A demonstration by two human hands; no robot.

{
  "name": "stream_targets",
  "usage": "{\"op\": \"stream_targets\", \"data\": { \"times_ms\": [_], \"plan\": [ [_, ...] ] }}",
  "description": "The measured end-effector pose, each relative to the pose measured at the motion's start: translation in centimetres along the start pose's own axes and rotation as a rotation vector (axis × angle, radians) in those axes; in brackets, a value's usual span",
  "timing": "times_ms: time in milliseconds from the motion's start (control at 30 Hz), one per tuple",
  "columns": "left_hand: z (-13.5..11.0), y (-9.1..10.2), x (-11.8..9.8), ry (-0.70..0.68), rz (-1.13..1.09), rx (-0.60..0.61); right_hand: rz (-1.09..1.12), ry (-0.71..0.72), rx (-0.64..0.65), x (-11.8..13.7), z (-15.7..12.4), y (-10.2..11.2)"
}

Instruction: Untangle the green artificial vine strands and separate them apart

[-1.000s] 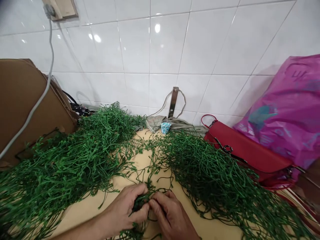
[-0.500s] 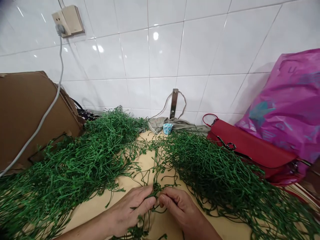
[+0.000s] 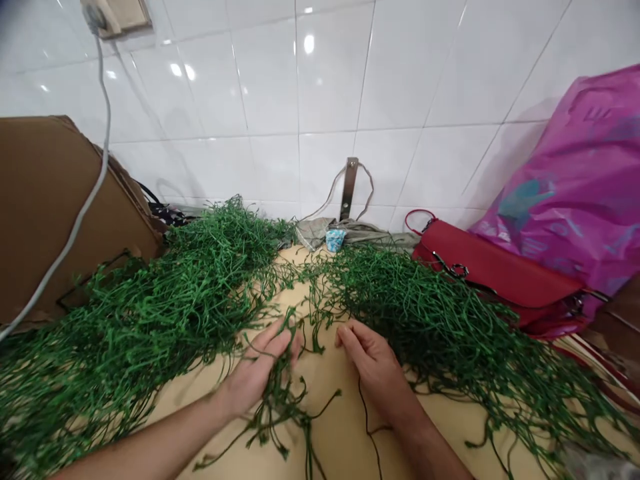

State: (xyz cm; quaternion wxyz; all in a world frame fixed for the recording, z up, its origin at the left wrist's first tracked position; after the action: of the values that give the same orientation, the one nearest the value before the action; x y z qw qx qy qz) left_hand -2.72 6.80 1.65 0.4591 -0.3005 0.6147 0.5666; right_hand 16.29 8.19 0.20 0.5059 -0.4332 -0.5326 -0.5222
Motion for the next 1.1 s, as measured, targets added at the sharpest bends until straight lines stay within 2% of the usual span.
{"op": "stream_targets", "data": {
  "times_ms": [67,133,233,400,533,600,700,733,767,833,900,933,1000,1100],
  "plan": [
    [0.3,0.5,0.1,0.012,-0.024,-0.072,-0.048,0.024,-0.011,0.3,-0.1,-0.3],
    [0.6,0.4,-0.4,-0.063,-0.017,-0.056,-0.063,0.055,0.005,0.4,-0.1,-0.7],
    [1.1,0.3,0.4,-0.064,-0.136,-0.024,-0.097,0.165,-0.003,1.1,-0.2,-0.9],
    [1.3,0.3,1.1,-0.045,-0.206,-0.061,-0.313,0.414,-0.161,4.1,-1.5,0.2],
    [1.1,0.2,0.6,-0.051,-0.278,-0.037,-0.421,0.352,-0.221,5.5,-2.1,2.1],
    [1.0,0.3,0.5,-0.048,-0.281,-0.02,-0.47,0.374,-0.392,6.9,-2.7,4.7],
    [0.8,0.4,0.4,-0.076,-0.233,-0.007,-0.686,0.447,-0.789,9.3,-4.6,8.7],
    [0.7,0.4,0.3,-0.087,-0.234,0.001,-0.764,0.462,-0.862,9.8,-5.0,9.3],
    [0.7,0.2,0.2,-0.094,-0.248,0.015,-0.819,0.483,-0.87,10.1,-5.0,9.2],
    [0.7,-0.3,0.1,-0.09,-0.3,0.052,-0.821,0.583,-0.741,10.3,-4.6,7.7],
    [0.6,-0.8,-0.2,-0.075,-0.347,0.084,-0.715,0.691,-0.52,10.2,-4.2,4.9],
    [0.5,-1.0,-0.3,-0.068,-0.358,0.093,-0.633,0.699,-0.401,9.8,-3.9,3.5],
    [0.3,-1.3,-0.8,-0.066,-0.345,0.114,-0.449,0.609,-0.21,8.6,-3.4,1.1],
    [-0.1,-1.9,-1.4,-0.089,-0.244,0.161,-0.177,0.309,-0.008,5.7,-2.6,-1.5]
  ]
}}
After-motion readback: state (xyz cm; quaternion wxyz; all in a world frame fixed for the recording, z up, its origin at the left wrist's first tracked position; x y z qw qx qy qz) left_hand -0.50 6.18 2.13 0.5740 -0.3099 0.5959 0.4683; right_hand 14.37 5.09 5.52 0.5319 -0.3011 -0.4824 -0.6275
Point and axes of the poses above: each hand's wrist, its own z-axis towards the middle knuckle, its own y-axis out of the back of the hand, x = y × z, the point moved 9 cm from there along z, towards the middle knuckle, and after that the axes turned 14 degrees about z, right-handed, at the moved point
